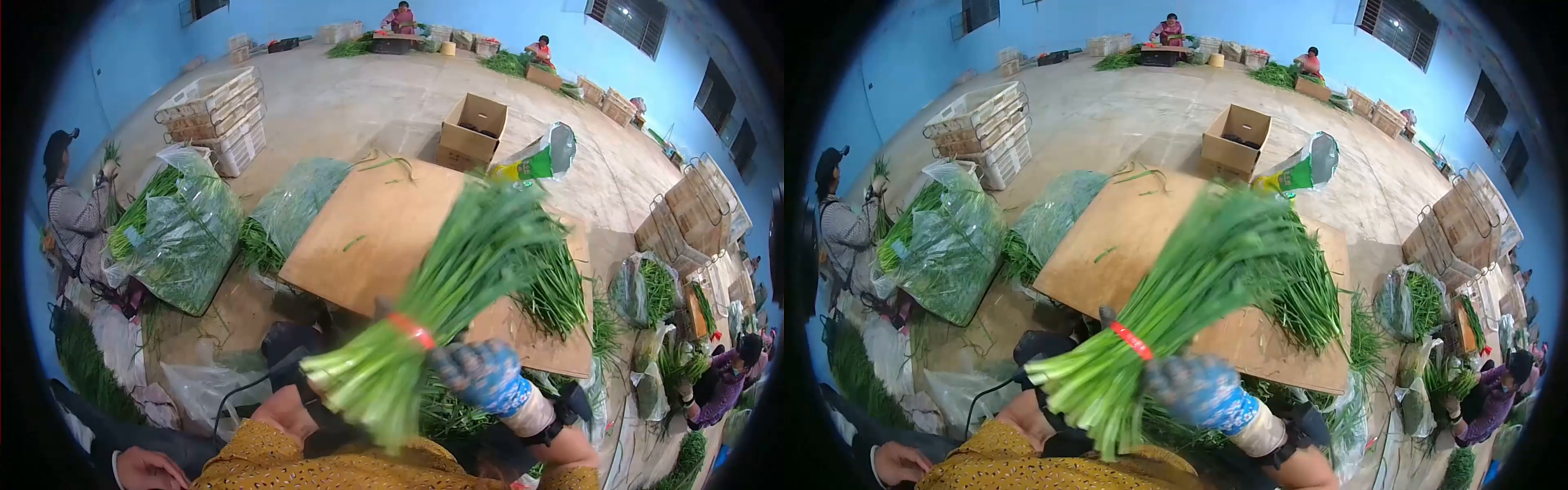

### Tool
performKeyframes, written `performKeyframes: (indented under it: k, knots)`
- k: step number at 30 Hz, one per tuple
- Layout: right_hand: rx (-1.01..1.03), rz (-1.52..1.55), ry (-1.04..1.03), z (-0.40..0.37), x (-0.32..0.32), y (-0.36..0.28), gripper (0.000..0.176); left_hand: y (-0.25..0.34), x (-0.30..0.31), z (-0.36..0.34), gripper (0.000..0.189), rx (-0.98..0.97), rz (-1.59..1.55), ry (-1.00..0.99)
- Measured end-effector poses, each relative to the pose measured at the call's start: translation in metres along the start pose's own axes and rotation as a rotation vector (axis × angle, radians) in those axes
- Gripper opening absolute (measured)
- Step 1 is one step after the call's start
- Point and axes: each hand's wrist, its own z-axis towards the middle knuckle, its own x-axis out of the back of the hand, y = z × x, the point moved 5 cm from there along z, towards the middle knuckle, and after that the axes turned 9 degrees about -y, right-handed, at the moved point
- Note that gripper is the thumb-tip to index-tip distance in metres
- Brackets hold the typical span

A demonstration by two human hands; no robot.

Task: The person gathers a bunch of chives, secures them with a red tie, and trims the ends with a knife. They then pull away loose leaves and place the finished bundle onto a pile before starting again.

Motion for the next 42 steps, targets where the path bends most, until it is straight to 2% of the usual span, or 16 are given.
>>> performKeyframes:
  k: [3,6,9,13,15,17,18,19,24,25,27,29,31,37,40,42]
  knots:
    - [-0.45,0.544,0.157,-0.029,-0.03,0.031,0.017,-0.001,0.015,-0.001,0.047,-0.006,0.129,0.012]
    - [-0.979,1.401,0.084,-0.055,-0.077,0.047,0.013,0.007,0.032,-0.004,0.039,0.085,0.804,0.112]
    - [-1.043,1.685,-0.144,-0.057,-0.1,0.066,0.017,0.018,-0.005,0.003,0.036,0.059,1.306,-0.006]
    - [-0.962,1.365,-0.418,-0.035,-0.13,0.108,0.017,0.025,0.009,0.008,0.041,0.128,1.399,0.099]
    - [-0.825,1.498,-0.083,-0.026,-0.174,0.132,0.036,0.032,0.017,0.011,0.044,0.125,1.392,0.133]
    - [-0.641,1.0,-0.157,0.004,-0.214,0.167,0.036,0.035,0.03,0.027,0.048,0.112,1.367,0.138]
    - [-0.7,0.707,-0.456,0.027,-0.16,0.168,0.029,0.037,0.037,0.035,0.05,0.102,1.348,0.14]
    - [-0.893,0.825,-0.405,0.041,-0.11,0.169,0.024,0.04,0.042,0.041,0.052,0.091,1.325,0.149]
    - [-0.777,0.481,0.19,0.088,-0.052,0.184,0.012,0.059,0.068,0.047,0.061,-0.001,1.271,0.224]
    - [-0.759,0.476,0.182,0.088,-0.04,0.183,0.01,0.067,0.076,0.041,0.063,-0.042,1.363,0.232]
    - [-0.705,0.416,0.183,0.095,-0.008,0.18,0.006,0.069,-0.004,0.034,0.069,-0.109,2.355,0.231]
    - [-0.613,0.293,0.193,0.088,0.008,0.168,0.003,0.076,0.016,0.021,0.069,-0.123,1.423,0.331]
    - [-0.256,0.264,0.314,0.069,0.019,0.141,0.005,0.064,0.007,0.019,0.075,-0.011,0.45,0.287]
    - [0.075,0.511,0.186,0.037,0.0,0.052,0.014,0.008,-0.008,0.021,0.079,-0.014,0.348,0.018]
    - [-0.132,0.896,0.454,0.01,-0.043,0.034,0.015,-0.014,0.002,0.013,0.078,-0.039,0.279,-0.01]
    - [-0.533,1.279,0.459,-0.004,-0.078,0.026,0.014,-0.023,0.01,0.006,0.077,-0.053,0.239,-0.012]
